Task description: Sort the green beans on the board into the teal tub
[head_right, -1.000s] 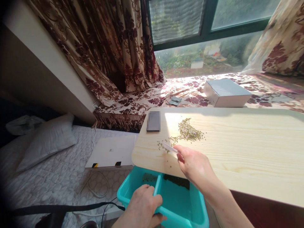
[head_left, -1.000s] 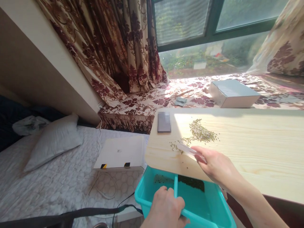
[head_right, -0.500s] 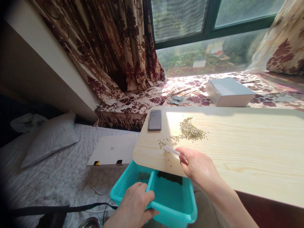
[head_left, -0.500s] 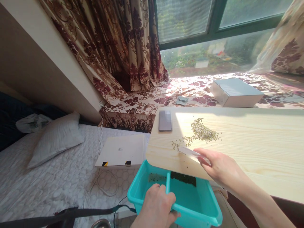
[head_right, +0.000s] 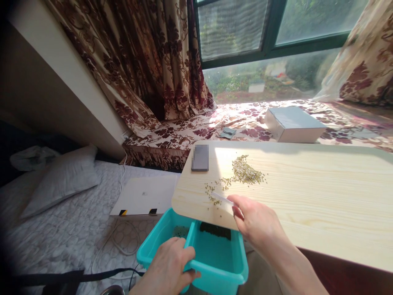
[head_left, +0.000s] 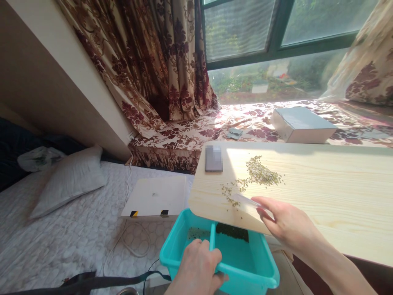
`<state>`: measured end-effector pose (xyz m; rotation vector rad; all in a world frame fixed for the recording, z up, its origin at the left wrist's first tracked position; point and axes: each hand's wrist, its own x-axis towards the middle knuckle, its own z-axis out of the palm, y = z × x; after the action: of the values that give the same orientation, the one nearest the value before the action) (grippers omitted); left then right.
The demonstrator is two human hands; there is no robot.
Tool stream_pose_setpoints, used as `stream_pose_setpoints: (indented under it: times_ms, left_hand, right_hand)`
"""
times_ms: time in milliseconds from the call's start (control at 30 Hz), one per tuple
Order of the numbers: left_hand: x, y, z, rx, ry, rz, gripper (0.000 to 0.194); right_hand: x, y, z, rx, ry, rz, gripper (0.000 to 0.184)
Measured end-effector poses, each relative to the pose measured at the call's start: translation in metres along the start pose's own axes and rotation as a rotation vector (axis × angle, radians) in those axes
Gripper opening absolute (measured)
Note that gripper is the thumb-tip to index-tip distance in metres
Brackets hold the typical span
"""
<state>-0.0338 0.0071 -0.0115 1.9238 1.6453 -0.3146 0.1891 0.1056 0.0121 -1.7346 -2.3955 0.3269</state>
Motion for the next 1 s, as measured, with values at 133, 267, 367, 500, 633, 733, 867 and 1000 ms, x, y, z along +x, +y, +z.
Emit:
stream_pose_setpoints:
  times_ms: [133,267,367,500,633,733,867,1000]
  left_hand:
    - [-0.0032,0.0020,-0.0025,-0.002,0.009,-0.006,0.025]
    - [-0.0046,0.0035,-0.0016,0.003,0.025,-0.004,0.023]
    - [-0.0049,0.0038,-0.0011,0.006,0.039,-0.003,0.023]
    - [-0.0058,0.0043,-0.0012,-0.010,0.040,-0.017,0.023]
    - [-0.0056,0.0041,-0.0005,-0.009,0.036,-0.016,0.023]
    - [-0.0048,0.0040,-0.0011,-0.007,0.022,-0.016,0.024]
    - [-0.0049,0.0041,-0.0029,-0.017,0.025,-0.009,0.023]
    - [-0.0055,0.0016,0.0011,-0.010,0.052,0.007,0.023]
  right_hand:
    - [-0.0035,0.0030,0.0026,-0.007,0.003,-0.002,0.038]
    - [-0.0058,0.0049,0.0051,0.023,-0.011,-0.039,0.037]
    - [-0.0056,0.0043,0.0039,-0.006,-0.017,-0.007,0.038]
    - [-0.0076,0.0011,0.0016,-0.039,-0.009,0.007,0.037]
    - [-0.0105,-0.0008,-0.0002,-0.004,-0.014,-0.021,0.036]
    - [-0.0093,-0.0019,-0.0016,-0.041,0.003,0.029,0.037]
    - [-0.0079,-0.0041,-0.0010,-0.056,-0.016,0.052,0.036]
    - [-0.0107,-0.0039,0.0004,-0.008,-0.020,0.002,0.037]
